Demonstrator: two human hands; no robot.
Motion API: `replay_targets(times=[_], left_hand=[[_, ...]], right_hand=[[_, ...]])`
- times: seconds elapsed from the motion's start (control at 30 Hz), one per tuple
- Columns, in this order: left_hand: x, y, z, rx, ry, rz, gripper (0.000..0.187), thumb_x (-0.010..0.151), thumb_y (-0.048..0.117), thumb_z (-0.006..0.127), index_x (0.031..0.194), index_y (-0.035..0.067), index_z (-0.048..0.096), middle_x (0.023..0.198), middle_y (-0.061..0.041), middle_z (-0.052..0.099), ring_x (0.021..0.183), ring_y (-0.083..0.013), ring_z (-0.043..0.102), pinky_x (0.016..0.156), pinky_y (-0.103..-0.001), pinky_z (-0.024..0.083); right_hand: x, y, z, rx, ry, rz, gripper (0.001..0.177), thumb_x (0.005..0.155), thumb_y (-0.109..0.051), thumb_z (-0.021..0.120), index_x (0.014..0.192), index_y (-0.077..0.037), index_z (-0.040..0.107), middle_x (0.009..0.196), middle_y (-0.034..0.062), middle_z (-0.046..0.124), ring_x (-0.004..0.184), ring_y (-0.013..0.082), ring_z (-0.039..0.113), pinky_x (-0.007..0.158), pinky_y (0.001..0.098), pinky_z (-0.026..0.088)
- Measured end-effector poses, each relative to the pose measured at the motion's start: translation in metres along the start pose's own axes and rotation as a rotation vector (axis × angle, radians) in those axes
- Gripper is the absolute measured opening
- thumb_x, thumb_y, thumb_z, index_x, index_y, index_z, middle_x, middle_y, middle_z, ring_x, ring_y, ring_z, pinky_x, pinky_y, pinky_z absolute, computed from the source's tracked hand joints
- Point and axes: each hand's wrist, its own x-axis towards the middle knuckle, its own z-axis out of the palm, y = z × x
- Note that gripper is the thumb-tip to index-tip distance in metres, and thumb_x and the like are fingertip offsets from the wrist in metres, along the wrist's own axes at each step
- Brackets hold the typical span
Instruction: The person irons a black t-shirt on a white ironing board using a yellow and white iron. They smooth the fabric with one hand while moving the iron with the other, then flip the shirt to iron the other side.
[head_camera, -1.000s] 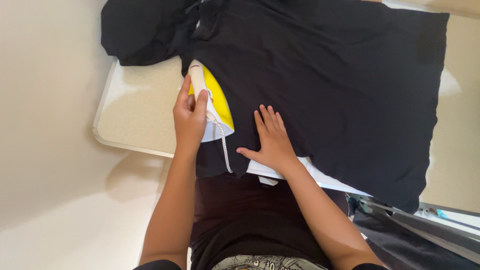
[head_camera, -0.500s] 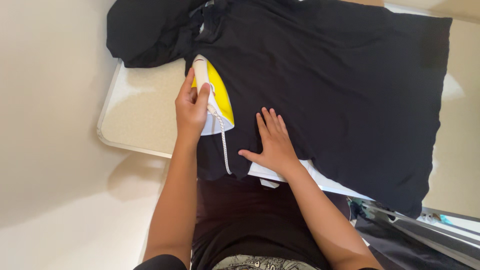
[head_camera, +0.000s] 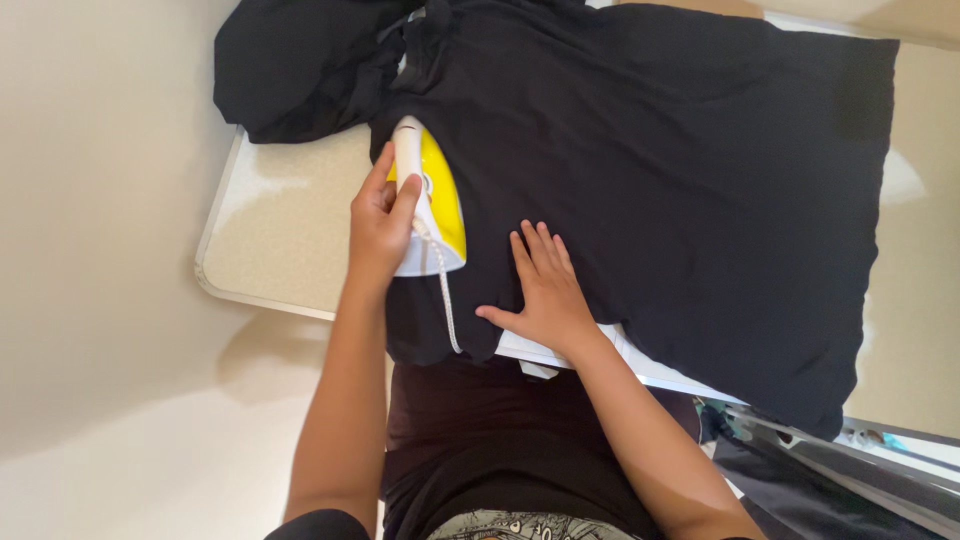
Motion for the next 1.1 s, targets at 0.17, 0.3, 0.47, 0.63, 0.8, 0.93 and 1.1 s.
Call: replay_targets(times=[0.17, 0.3, 0.47, 0.63, 0.8, 0.93, 1.1], left_hand=[[-0.022, 0.032, -0.017, 0.223, -0.132, -0.163, 0.059, 0.101, 0.016, 0.065, 0.155, 0.001, 0.047, 0.099, -0.014, 0.073, 0.082, -0.0101, 0.066, 0.074, -0.024, 0.05], [-0.053, 0.049, -0.025, 0.256, -0.164, -0.212, 0.058, 0.098, 0.014, 0.064, 0.153, 0.007, 0.048, 0.103, -0.007, 0.074, 0.085, -0.0082, 0.069, 0.075, -0.023, 0.054], [-0.092, 0.059, -0.039, 0.275, -0.151, -0.277, 0.06, 0.097, 0.009, 0.065, 0.155, 0.008, 0.049, 0.092, -0.008, 0.072, 0.073, -0.0076, 0.059, 0.066, -0.024, 0.047], [-0.108, 0.062, -0.045, 0.22, -0.134, -0.304, 0.061, 0.097, 0.009, 0.065, 0.155, 0.008, 0.048, 0.095, -0.007, 0.074, 0.076, -0.0062, 0.061, 0.068, -0.023, 0.048], [-0.113, 0.06, -0.039, 0.182, -0.105, -0.28, 0.061, 0.097, 0.009, 0.064, 0.156, 0.007, 0.046, 0.102, -0.008, 0.075, 0.085, -0.0081, 0.067, 0.078, -0.023, 0.052], [-0.123, 0.063, -0.018, 0.146, -0.041, -0.275, 0.063, 0.097, 0.008, 0.063, 0.157, 0.008, 0.042, 0.111, -0.011, 0.076, 0.093, -0.0116, 0.07, 0.085, -0.026, 0.055], [-0.137, 0.078, 0.011, 0.124, -0.094, -0.079, 0.063, 0.099, 0.002, 0.058, 0.16, 0.006, 0.039, 0.123, -0.016, 0.07, 0.107, -0.0169, 0.069, 0.093, -0.03, 0.054]], right_hand=[[-0.001, 0.0, -0.002, -0.001, 0.008, -0.017, 0.114, 0.076, -0.069, 0.073, 0.152, 0.009, 0.036, 0.163, 0.0282, 0.026, 0.155, 0.0402, 0.014, 0.125, 0.0512, 0.011], [0.002, 0.0, -0.002, 0.004, -0.042, 0.024, 0.116, 0.074, -0.07, 0.073, 0.151, 0.007, 0.035, 0.162, 0.028, 0.023, 0.154, 0.0403, 0.011, 0.123, 0.0513, 0.009], [0.0, -0.001, -0.004, -0.007, -0.035, -0.008, 0.116, 0.076, -0.07, 0.073, 0.152, 0.008, 0.034, 0.163, 0.029, 0.023, 0.155, 0.0408, 0.011, 0.124, 0.0514, 0.009], [-0.003, -0.006, -0.012, 0.011, -0.067, -0.047, 0.116, 0.073, -0.07, 0.075, 0.152, 0.005, 0.035, 0.162, 0.0307, 0.023, 0.153, 0.0427, 0.011, 0.123, 0.0524, 0.008], [-0.017, -0.014, -0.031, 0.118, -0.013, -0.057, 0.085, 0.088, -0.054, 0.073, 0.15, -0.002, 0.048, 0.162, 0.0228, 0.034, 0.156, 0.0402, 0.018, 0.125, 0.0541, 0.016], [-0.034, -0.023, -0.05, 0.376, 0.129, -0.036, 0.058, 0.093, -0.033, 0.072, 0.142, -0.005, 0.059, 0.147, 0.0172, 0.054, 0.143, 0.0358, 0.044, 0.114, 0.0464, 0.039], [-0.046, -0.036, -0.061, 0.772, 0.037, 0.052, 0.041, 0.096, -0.022, 0.066, 0.135, -0.008, 0.067, 0.114, 0.0087, 0.075, 0.103, 0.021, 0.071, 0.089, 0.0322, 0.056]])
